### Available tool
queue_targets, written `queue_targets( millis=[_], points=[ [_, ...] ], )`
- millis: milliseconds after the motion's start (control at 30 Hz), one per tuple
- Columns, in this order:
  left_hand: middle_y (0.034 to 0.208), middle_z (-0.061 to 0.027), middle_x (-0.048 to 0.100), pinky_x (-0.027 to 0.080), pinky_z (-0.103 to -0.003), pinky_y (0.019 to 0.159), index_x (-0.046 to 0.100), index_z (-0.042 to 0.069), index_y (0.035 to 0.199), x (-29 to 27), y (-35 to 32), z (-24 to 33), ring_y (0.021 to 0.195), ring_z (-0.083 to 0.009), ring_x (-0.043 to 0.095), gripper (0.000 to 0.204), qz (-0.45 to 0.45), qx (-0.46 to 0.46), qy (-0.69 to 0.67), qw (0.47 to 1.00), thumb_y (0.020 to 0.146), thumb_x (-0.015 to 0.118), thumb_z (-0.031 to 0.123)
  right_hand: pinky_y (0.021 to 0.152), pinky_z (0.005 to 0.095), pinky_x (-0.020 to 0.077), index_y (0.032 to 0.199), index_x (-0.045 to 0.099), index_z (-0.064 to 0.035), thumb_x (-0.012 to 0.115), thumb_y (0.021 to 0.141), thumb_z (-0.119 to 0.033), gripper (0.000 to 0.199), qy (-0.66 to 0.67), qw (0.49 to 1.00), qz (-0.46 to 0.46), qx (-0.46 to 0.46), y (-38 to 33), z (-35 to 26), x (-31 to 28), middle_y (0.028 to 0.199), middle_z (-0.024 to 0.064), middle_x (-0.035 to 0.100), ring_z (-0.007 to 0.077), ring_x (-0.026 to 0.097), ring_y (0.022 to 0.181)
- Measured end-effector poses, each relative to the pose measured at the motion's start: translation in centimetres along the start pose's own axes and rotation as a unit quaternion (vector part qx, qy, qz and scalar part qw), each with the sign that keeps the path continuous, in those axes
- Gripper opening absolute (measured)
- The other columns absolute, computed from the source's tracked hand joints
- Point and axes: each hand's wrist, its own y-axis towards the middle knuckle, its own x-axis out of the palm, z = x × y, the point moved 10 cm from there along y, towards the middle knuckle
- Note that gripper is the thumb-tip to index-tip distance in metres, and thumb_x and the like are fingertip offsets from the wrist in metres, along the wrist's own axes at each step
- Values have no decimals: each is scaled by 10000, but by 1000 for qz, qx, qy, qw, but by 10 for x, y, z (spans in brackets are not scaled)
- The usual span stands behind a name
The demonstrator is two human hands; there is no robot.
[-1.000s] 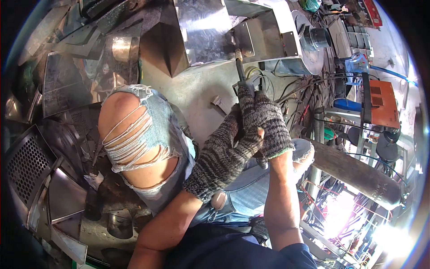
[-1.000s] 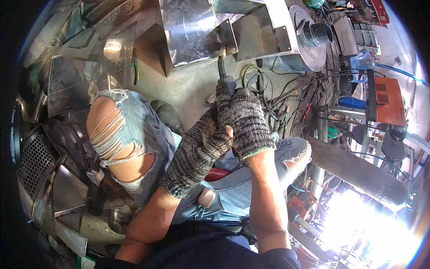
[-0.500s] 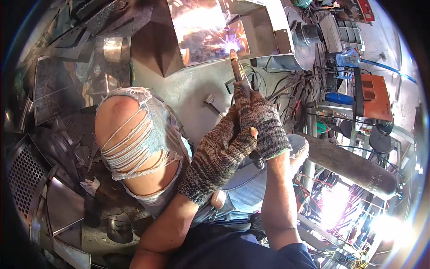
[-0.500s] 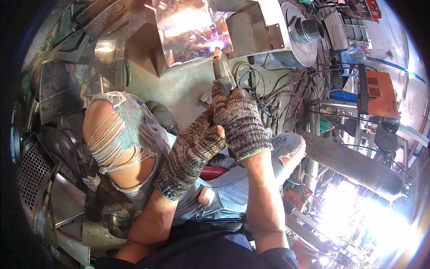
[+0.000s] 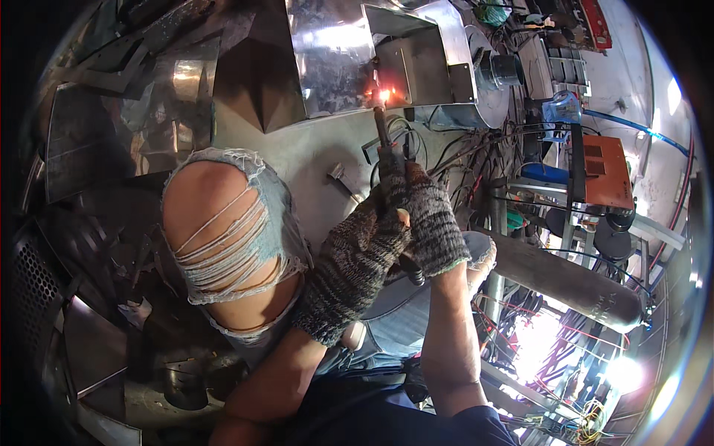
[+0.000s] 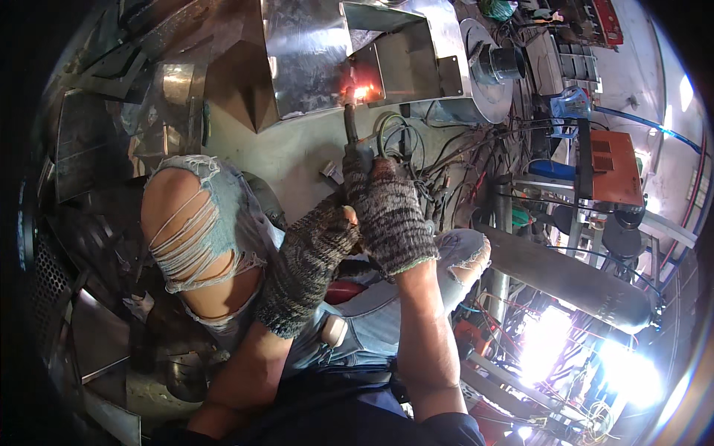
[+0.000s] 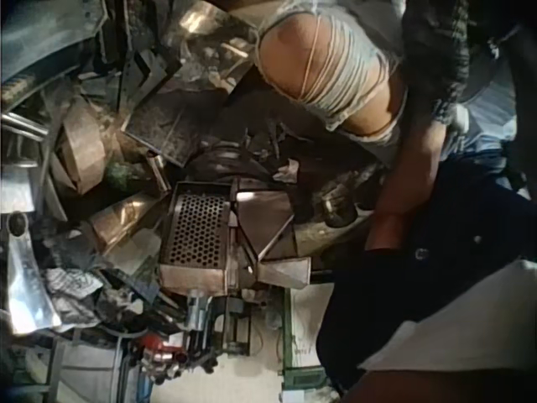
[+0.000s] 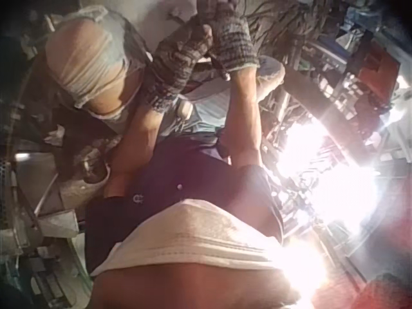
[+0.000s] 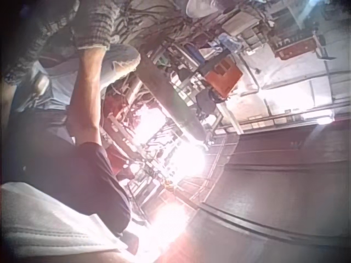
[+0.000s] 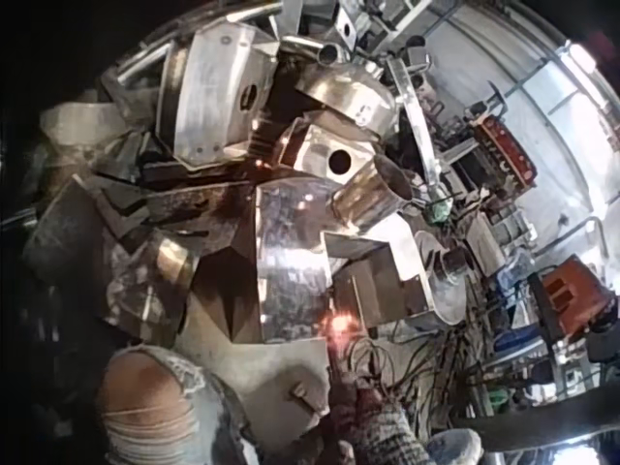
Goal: Welding and hammering stainless steel metal components together for fabrication.
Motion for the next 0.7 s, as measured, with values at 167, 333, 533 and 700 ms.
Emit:
queue_targets(
  millis=[167, 333, 533, 700],
  points=[
    [1086, -219, 715, 544, -435, 878, 572, 15, 1365, 4, -3, 4, 1004, -351, 711, 568, -10, -29, 7, 1000, 1028, 574, 472, 957, 529, 435, 1317, 560, 4, 596, 929, -301, 495, 22, 999, -27, 24, -10, -3, 3, 1228, 303, 544, 456, 543, 1138],
    [1060, -239, 700, 542, -461, 866, 604, 7, 1305, 10, -2, -4, 993, -380, 695, 553, -9, -49, -60, 997, 1008, 602, 474, 1006, 554, 401, 1397, 515, 3, 532, 969, -318, 535, 0, 999, 36, -15, -17, -11, -3, 1284, 325, 527, 477, 526, 1157],
    [1067, -240, 700, 545, -465, 895, 554, -9, 1363, 6, -5, 10, 1012, -370, 698, 646, 19, 74, 97, 992, 979, 632, 504, 875, 517, 488, 1305, 575, 7, 567, 910, -176, 435, -51, 996, -28, 68, 0, 3, 1, 1144, 286, 600, 439, 617, 1037],
    [1103, -242, 699, 546, -459, 913, 502, -26, 1417, 7, -3, 10, 1024, -370, 698, 719, -11, 51, 76, 996, 967, 643, 517, 799, 492, 520, 1273, 584, 4, 582, 880, -129, 415, -59, 996, -31, 54, 5, 5, 4, 1078, 272, 622, 427, 643, 971]
  ],
)
